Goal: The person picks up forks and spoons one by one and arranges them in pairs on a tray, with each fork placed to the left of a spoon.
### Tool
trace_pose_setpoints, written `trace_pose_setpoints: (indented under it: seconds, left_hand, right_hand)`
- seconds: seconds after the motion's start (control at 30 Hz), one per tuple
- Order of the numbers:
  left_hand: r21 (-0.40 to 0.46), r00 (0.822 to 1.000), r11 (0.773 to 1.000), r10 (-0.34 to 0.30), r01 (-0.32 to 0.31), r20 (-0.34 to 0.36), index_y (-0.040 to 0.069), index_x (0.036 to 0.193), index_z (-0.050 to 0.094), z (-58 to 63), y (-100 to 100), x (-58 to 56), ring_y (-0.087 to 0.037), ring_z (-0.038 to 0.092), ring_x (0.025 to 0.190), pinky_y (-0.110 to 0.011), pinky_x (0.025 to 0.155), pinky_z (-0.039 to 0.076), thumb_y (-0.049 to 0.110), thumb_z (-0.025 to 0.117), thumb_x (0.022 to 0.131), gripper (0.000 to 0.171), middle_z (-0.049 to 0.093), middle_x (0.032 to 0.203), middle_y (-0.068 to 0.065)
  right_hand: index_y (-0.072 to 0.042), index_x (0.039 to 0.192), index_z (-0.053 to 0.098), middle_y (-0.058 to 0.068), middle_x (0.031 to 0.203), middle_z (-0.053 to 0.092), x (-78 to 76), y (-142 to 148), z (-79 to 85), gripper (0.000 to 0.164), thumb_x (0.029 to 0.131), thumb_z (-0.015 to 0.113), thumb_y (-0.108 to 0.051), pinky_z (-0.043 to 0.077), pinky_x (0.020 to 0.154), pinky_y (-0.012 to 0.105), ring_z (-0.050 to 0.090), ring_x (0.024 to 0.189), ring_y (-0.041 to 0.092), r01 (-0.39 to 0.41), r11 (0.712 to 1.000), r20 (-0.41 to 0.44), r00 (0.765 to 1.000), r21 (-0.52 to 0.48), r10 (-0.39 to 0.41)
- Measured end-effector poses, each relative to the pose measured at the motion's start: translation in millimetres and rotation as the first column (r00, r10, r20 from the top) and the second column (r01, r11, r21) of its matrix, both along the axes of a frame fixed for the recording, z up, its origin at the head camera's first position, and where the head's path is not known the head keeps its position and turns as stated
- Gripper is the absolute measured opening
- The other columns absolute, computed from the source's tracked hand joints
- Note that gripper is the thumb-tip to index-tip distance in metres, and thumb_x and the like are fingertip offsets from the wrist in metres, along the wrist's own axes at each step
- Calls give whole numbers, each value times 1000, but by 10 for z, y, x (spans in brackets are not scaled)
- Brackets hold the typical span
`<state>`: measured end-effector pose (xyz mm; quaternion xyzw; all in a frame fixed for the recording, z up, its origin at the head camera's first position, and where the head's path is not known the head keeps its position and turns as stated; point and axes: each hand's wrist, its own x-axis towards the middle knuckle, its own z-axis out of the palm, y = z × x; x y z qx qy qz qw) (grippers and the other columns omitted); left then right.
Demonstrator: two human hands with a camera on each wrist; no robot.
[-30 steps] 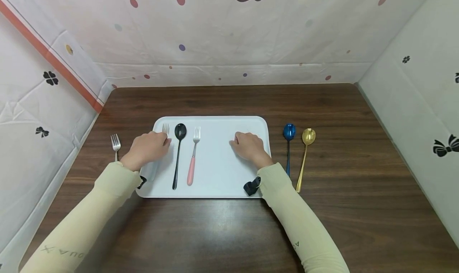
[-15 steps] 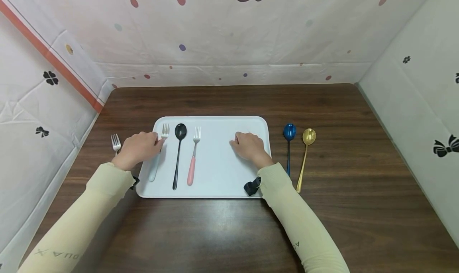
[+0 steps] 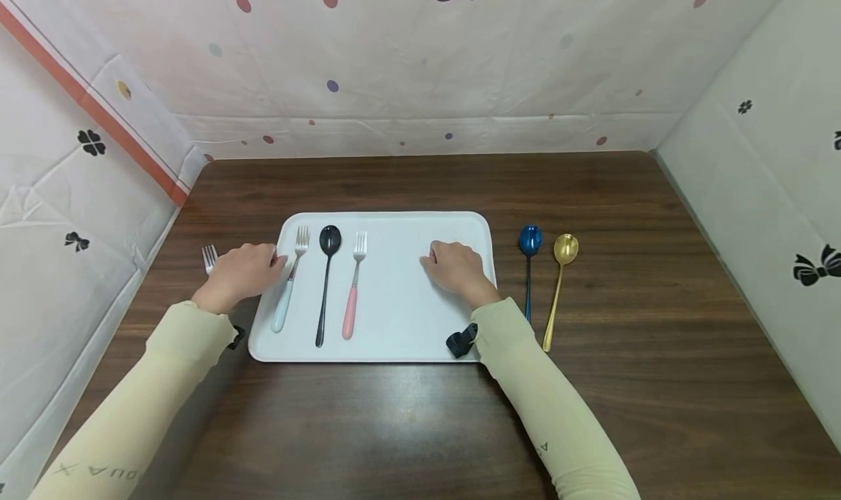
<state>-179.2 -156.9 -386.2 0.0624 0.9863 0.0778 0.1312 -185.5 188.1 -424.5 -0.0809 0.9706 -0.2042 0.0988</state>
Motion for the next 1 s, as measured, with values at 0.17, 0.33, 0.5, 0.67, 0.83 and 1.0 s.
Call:
trace_pose_setpoints:
  seconds: [0.17,0.33,0.5,0.67,0.83,1.0]
  left_hand:
    - [0,1000,1000,6,-6,-8,1,90,56,-14,-56,-3,-24,49,56,-35,50,38,31,38,95,36,51,65,-10]
    - [2,1000,1000,-8,8,-21,-1,91,57,-19,-91,-8,-23,48,56,-35,49,38,30,39,95,36,51,65,-10]
    - [3,1000,1000,-7,8,-18,-2,94,57,-34,-109,-22,-23,48,56,-35,50,39,29,39,95,36,51,66,-10]
    - [-14,1000,1000,3,-3,-2,-2,94,56,-63,-146,-46,-24,49,58,-36,51,38,30,38,95,37,51,67,-10]
    - [-16,1000,1000,2,-1,30,-2,98,56,-83,-156,-57,-25,50,61,-36,52,39,30,38,95,37,53,71,-11]
    - [-9,995,1000,-16,17,96,-4,107,55,-95,-137,-58,-25,52,65,-36,55,41,27,36,96,38,55,76,-12]
  right_hand:
    - [-13,82,53,3,69,50,2,0,1,28,93,47,-38,34,62,34,45,64,20,1,1000,3,1000,-2,-1]
    - [-13,83,52,3,69,50,7,1,5,28,93,47,-39,34,62,34,45,65,20,1,1000,2,1000,-6,-1]
    - [-13,83,52,4,69,49,9,-3,3,28,93,47,-39,34,62,34,45,65,20,1,1000,6,1000,-6,-1]
    - [-13,83,52,4,69,50,10,-7,6,29,93,47,-39,34,62,34,46,66,21,1,1000,6,1000,2,-1]
    - [-13,84,52,4,70,50,9,-4,3,29,93,47,-39,34,62,34,46,66,21,4,1000,8,1000,-2,-4]
    - [-13,83,52,3,70,49,15,-1,1,29,93,46,-40,34,62,34,46,66,21,2,1000,6,1000,-5,-2]
